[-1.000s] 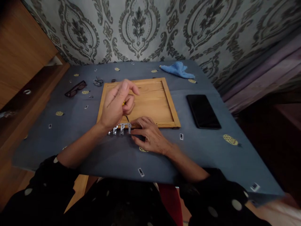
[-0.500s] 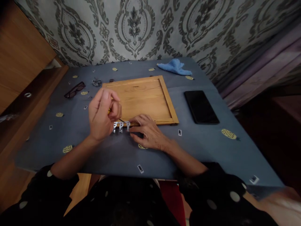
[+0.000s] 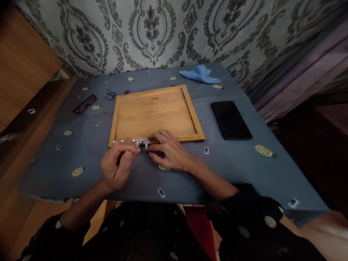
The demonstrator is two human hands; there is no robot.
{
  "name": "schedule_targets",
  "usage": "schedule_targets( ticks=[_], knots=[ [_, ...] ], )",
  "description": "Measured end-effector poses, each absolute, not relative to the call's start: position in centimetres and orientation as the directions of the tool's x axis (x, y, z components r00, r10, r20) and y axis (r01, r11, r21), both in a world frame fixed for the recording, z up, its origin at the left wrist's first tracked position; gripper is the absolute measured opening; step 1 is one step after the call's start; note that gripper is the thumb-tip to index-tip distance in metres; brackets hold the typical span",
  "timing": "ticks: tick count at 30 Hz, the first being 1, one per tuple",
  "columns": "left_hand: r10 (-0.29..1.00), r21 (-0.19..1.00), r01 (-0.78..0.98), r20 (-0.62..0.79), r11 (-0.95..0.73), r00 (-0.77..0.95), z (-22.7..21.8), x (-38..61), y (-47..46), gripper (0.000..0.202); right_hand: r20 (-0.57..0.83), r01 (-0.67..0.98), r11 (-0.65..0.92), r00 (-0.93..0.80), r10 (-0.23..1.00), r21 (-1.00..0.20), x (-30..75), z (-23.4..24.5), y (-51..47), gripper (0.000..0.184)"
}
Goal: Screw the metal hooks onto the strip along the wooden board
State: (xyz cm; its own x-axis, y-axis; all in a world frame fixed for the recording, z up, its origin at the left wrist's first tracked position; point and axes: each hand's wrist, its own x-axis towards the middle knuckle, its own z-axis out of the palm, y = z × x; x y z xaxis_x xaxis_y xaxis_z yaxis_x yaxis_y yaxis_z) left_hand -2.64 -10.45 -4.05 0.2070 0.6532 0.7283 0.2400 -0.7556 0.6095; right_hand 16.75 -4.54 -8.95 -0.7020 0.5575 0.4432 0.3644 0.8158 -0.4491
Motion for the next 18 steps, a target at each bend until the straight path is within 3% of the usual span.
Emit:
schedule_targets(
  ticks=[9,18],
  knots=[
    [0.474,0.395,0.264,0.758,-0.880,0.448,-5.1,-1.7,-11.5,0.015,0.471,0.340,0.828,-0.698,0.540,-0.446,16.7,-8.9,-4.6,0.023],
    [0.418,0.235,0.362,0.682,-0.902,0.600,-6.7,-1.0,-12.3,0.027,0.464,0.353,0.825,-0.697,0.546,-0.441,16.8,-9.1,-4.6,0.020]
  ],
)
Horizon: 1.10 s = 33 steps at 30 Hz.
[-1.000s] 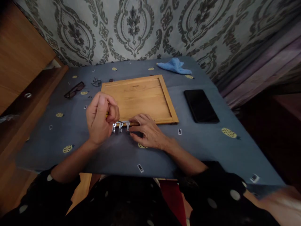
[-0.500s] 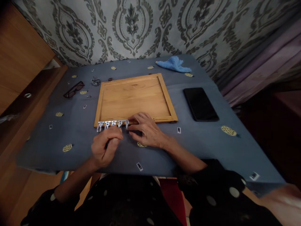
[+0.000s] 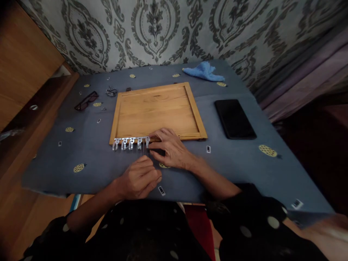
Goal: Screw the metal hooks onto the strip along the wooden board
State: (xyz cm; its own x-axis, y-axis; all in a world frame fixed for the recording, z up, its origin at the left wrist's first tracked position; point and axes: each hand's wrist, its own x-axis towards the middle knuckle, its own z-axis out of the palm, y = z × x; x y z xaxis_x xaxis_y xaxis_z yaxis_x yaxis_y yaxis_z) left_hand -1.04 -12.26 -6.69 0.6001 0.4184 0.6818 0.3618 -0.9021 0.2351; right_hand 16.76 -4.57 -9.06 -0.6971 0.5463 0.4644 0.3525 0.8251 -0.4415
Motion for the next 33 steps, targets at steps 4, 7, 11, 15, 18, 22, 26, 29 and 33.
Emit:
schedule_targets(
  ticks=[4,7,11,15,18,22,26,29,33],
  knots=[
    [0.417,0.198,0.391,0.660,-0.899,0.625,-7.1,-1.1,-12.3,0.030,0.469,0.346,0.828,-0.698,0.541,-0.440,16.8,-9.0,-4.6,0.021],
    [0.415,0.188,0.396,0.656,-0.899,0.630,-7.1,-1.2,-12.3,0.032,0.463,0.352,0.826,-0.699,0.544,-0.439,16.8,-9.0,-4.6,0.021],
    [0.409,0.187,0.391,0.665,-0.901,0.625,-7.1,-1.1,-12.2,0.032,0.465,0.345,0.830,-0.703,0.538,-0.439,16.8,-8.9,-4.6,0.022],
    [0.409,0.207,0.376,0.681,-0.903,0.608,-7.2,-1.0,-12.1,0.029,0.467,0.339,0.828,-0.702,0.538,-0.446,16.8,-8.9,-4.6,0.023],
    [0.400,0.244,0.330,0.709,-0.912,0.581,-7.0,-1.1,-12.1,0.025,0.468,0.339,0.829,-0.701,0.538,-0.445,16.7,-8.9,-4.6,0.023],
    [0.436,0.362,0.244,0.757,-0.900,0.487,-5.6,-1.6,-12.2,0.020,0.472,0.338,0.833,-0.702,0.533,-0.439,16.6,-9.0,-4.5,0.023],
    [0.568,0.542,0.180,0.740,-0.821,0.361,-4.0,-2.2,-11.9,0.014,0.465,0.343,0.827,-0.701,0.541,-0.445,16.6,-9.1,-4.5,0.023],
    [0.688,0.683,0.119,0.686,-0.721,0.237,-3.5,-2.5,-10.7,0.018,0.443,0.352,0.821,-0.710,0.548,-0.450,16.7,-9.0,-4.5,0.024],
    [0.780,0.786,-0.033,0.617,-0.618,0.106,-3.3,-2.2,-8.3,0.027,0.435,0.351,0.816,-0.712,0.551,-0.459,16.7,-8.9,-4.5,0.024]
  ],
)
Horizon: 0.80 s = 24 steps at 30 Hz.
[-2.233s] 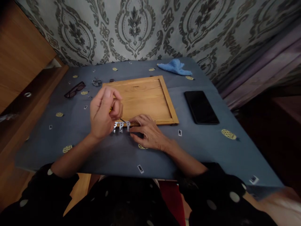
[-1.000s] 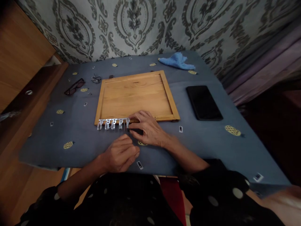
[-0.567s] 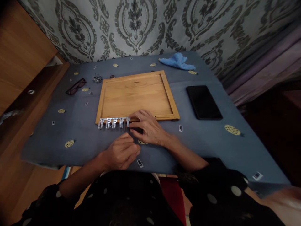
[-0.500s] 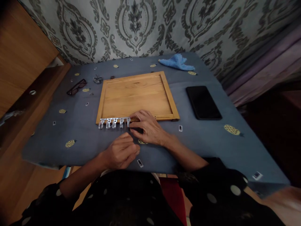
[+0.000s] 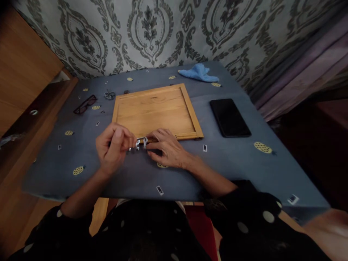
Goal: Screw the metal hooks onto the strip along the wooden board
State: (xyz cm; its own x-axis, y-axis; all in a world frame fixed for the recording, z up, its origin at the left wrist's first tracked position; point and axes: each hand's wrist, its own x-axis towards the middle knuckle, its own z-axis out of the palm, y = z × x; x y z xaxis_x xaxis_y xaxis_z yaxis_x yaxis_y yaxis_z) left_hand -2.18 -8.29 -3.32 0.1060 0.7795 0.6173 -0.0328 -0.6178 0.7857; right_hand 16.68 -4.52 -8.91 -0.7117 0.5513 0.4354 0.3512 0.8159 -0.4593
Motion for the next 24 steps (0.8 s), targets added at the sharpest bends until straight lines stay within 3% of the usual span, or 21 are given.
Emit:
schedule_targets(
  ticks=[9,19,24],
  knots=[
    [0.884,0.840,-0.338,0.465,-0.424,0.048,-2.3,-2.0,-6.1,0.028,0.455,0.328,0.818,-0.704,0.545,-0.473,16.7,-8.9,-4.5,0.023],
    [0.879,0.855,-0.303,0.467,-0.422,0.095,-1.8,-1.9,-5.8,0.028,0.449,0.334,0.818,-0.707,0.546,-0.469,16.7,-8.9,-4.5,0.022],
    [0.905,0.903,-0.252,0.393,-0.347,0.164,-1.1,-1.8,-4.9,0.029,0.446,0.338,0.816,-0.706,0.550,-0.470,16.7,-8.9,-4.5,0.024]
  ],
)
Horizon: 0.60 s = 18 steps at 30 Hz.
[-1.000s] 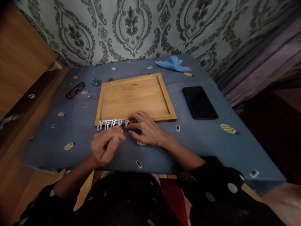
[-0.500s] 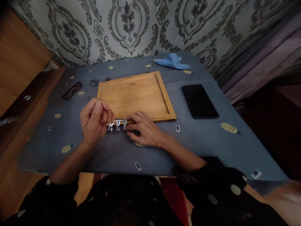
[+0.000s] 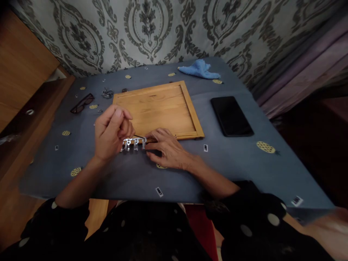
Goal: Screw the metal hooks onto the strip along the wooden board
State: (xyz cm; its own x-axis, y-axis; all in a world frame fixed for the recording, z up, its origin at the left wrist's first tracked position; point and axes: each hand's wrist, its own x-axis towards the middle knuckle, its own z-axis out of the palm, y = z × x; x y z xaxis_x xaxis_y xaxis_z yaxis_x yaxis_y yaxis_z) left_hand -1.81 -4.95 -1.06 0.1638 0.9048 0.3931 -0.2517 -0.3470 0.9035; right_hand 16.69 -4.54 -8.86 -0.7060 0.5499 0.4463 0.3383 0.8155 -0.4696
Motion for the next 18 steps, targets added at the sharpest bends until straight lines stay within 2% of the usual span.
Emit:
schedule_targets(
  ticks=[4,8,18],
  knots=[
    [0.926,0.934,-0.205,0.330,-0.293,0.182,-0.4,-1.2,-3.6,0.028,0.452,0.330,0.815,-0.703,0.549,-0.476,16.7,-8.8,-4.5,0.024],
    [0.922,0.944,-0.231,0.291,-0.235,0.253,-0.1,-0.2,-2.0,0.029,0.450,0.333,0.812,-0.701,0.553,-0.480,16.7,-8.8,-4.6,0.023],
    [0.819,0.941,-0.268,0.315,-0.205,0.480,0.2,0.5,-0.7,0.040,0.447,0.338,0.812,-0.702,0.554,-0.475,16.7,-8.7,-4.6,0.024]
  ],
)
